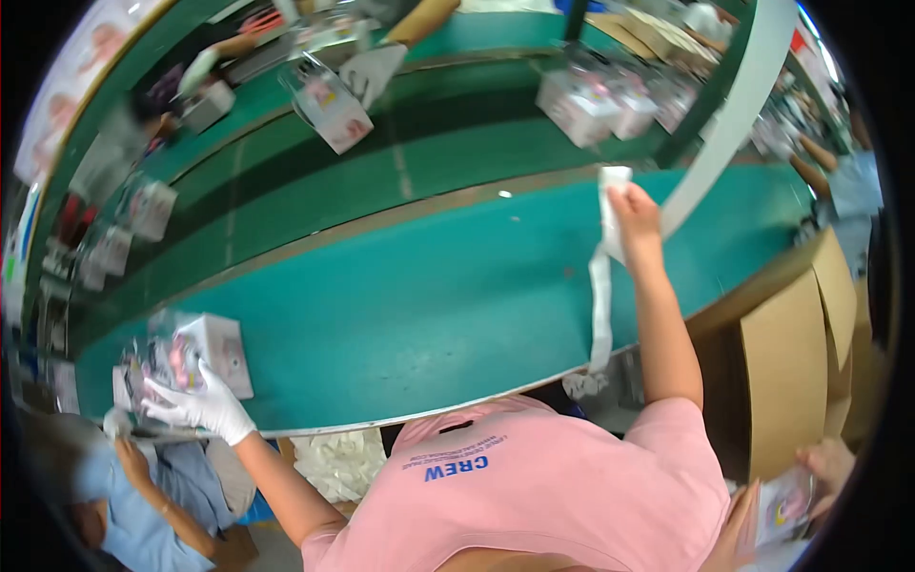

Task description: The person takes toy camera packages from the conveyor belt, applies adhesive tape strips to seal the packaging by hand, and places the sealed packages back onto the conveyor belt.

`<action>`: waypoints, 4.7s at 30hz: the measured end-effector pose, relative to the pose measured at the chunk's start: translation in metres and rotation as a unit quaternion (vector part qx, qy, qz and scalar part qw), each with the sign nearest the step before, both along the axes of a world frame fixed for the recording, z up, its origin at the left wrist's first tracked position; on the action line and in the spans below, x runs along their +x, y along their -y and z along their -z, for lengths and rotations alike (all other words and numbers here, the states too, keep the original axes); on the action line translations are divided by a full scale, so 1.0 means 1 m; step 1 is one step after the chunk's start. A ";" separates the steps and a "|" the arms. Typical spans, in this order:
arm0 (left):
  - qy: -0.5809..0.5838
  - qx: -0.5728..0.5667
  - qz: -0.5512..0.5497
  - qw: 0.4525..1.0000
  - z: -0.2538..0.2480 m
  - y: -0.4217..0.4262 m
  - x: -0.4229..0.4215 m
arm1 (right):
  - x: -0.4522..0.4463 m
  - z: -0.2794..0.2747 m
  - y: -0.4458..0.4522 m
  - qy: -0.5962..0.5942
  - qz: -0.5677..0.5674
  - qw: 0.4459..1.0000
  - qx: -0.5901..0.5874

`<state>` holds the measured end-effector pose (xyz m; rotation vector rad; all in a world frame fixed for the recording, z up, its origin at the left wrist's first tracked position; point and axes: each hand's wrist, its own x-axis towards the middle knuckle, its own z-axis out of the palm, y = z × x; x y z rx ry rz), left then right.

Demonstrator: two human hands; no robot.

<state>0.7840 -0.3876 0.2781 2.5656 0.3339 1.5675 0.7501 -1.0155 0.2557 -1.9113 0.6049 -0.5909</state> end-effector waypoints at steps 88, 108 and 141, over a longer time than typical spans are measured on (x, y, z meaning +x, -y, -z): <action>-0.353 -0.538 0.403 0.651 -0.025 0.277 -0.044 | -0.051 -0.081 -0.056 0.134 -0.556 0.771 -0.280; -0.336 -0.153 0.460 0.808 -0.062 0.370 -0.051 | -0.034 -0.121 -0.024 -0.024 -0.465 0.883 -0.067; -0.278 -0.235 0.534 0.763 -0.060 0.364 -0.066 | -0.002 -0.149 -0.026 -0.171 -0.561 0.806 0.079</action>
